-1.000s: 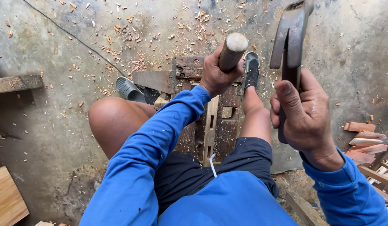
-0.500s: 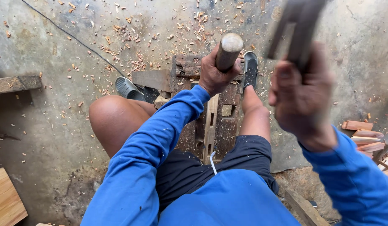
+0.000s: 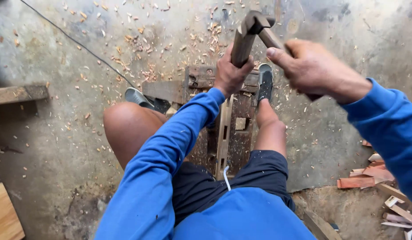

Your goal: Using a hammer and chisel to carve or shape a wooden furniture frame component while seated.

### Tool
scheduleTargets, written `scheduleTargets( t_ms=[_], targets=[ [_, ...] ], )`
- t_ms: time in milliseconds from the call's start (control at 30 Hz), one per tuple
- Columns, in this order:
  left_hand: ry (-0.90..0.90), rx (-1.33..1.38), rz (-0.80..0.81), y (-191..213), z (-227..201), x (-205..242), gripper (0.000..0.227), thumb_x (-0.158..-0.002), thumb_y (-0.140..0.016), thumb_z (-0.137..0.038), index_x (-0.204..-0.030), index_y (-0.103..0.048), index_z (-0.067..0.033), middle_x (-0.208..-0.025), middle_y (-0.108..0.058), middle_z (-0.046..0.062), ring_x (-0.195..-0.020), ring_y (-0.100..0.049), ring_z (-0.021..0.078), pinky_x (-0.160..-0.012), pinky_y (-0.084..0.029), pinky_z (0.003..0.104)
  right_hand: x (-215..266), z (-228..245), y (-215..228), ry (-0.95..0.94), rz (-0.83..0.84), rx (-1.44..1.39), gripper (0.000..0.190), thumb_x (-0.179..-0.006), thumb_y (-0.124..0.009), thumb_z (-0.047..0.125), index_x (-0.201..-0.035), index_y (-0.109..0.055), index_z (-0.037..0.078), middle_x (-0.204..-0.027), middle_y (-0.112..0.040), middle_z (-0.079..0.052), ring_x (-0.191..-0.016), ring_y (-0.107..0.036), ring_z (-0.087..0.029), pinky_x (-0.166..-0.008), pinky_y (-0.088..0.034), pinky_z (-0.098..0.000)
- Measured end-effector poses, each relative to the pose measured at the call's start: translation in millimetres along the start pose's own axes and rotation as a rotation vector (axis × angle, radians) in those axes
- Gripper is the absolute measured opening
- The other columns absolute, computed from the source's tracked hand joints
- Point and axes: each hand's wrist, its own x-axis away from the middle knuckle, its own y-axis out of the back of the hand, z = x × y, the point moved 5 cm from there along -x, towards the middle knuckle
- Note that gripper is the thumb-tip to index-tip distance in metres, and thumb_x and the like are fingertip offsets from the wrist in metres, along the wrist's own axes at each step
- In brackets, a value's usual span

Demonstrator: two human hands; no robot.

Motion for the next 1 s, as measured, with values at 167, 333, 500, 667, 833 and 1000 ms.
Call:
scheduleTargets(
  t_ms=[167, 333, 500, 667, 833, 1000],
  targets=[
    [0.204, -0.059, 0.024, -9, 30, 4, 0.054, -0.082, -0.080, -0.041, -0.122, -0.065, -0.0072, -0.090, -0.077, 0.014, -0.082, -0.078, 0.0212, -0.078, -0.062, 0.038, -56, -68, 11, 0.292, -0.277, -0.244, 0.059, -0.116, -0.043, 0.046, -0.093, -0.055, -0.007, -0.073, -0.059, -0.018, -0.062, -0.063, -0.025, -0.054, -0.048, -0.0387],
    [0.254, -0.050, 0.036, -5, 22, -7, 0.052, -0.083, -0.076, -0.040, -0.122, -0.065, -0.0075, -0.089, -0.077, 0.013, -0.080, -0.076, 0.0217, -0.077, -0.061, 0.038, -40, 19, 21, -0.028, 0.072, 0.186, 0.050, -0.106, -0.055, 0.051, -0.103, -0.061, 0.002, -0.061, -0.061, -0.015, -0.051, -0.062, -0.026, -0.046, -0.049, -0.0417],
    [0.254, 0.025, 0.007, -10, 38, -2, 0.054, -0.083, -0.077, -0.041, -0.123, -0.063, -0.0073, -0.095, -0.077, 0.012, -0.085, -0.076, 0.0224, -0.077, -0.061, 0.037, -108, -68, 14, 0.100, 0.012, 0.358, 0.031, -0.101, -0.053, 0.022, -0.098, -0.069, -0.005, -0.064, -0.062, -0.018, -0.051, -0.063, -0.028, -0.042, -0.046, -0.0464],
    [0.346, -0.110, 0.043, -8, 59, -9, 0.051, -0.083, -0.079, -0.038, -0.121, -0.062, -0.0078, -0.096, -0.076, 0.012, -0.084, -0.074, 0.0219, -0.076, -0.059, 0.039, -87, -32, -17, -0.160, 0.321, -0.044, 0.055, -0.105, -0.054, 0.054, -0.100, -0.062, -0.001, -0.067, -0.058, -0.011, -0.049, -0.054, -0.021, -0.041, -0.044, -0.0377],
    [0.429, -0.008, 0.046, -9, 67, -10, 0.047, -0.086, -0.076, -0.033, -0.121, -0.060, -0.0061, -0.098, -0.077, 0.012, -0.084, -0.077, 0.0210, -0.078, -0.062, 0.036, -66, -10, 9, -0.066, 0.011, -0.169, 0.041, -0.105, -0.056, 0.052, -0.100, -0.057, 0.011, -0.069, -0.058, -0.004, -0.052, -0.056, -0.015, -0.041, -0.043, -0.0354],
    [0.260, 0.362, 0.498, -21, 15, 45, 0.041, -0.085, -0.081, -0.020, -0.119, -0.064, -0.0049, -0.104, -0.071, 0.011, -0.089, -0.069, 0.0243, -0.081, -0.059, 0.040, -54, -76, -7, 0.109, -0.152, -1.003, 0.033, -0.114, -0.060, 0.042, -0.114, -0.055, 0.009, -0.084, -0.055, -0.002, -0.065, -0.055, -0.012, -0.058, -0.049, -0.0314]
  ],
)
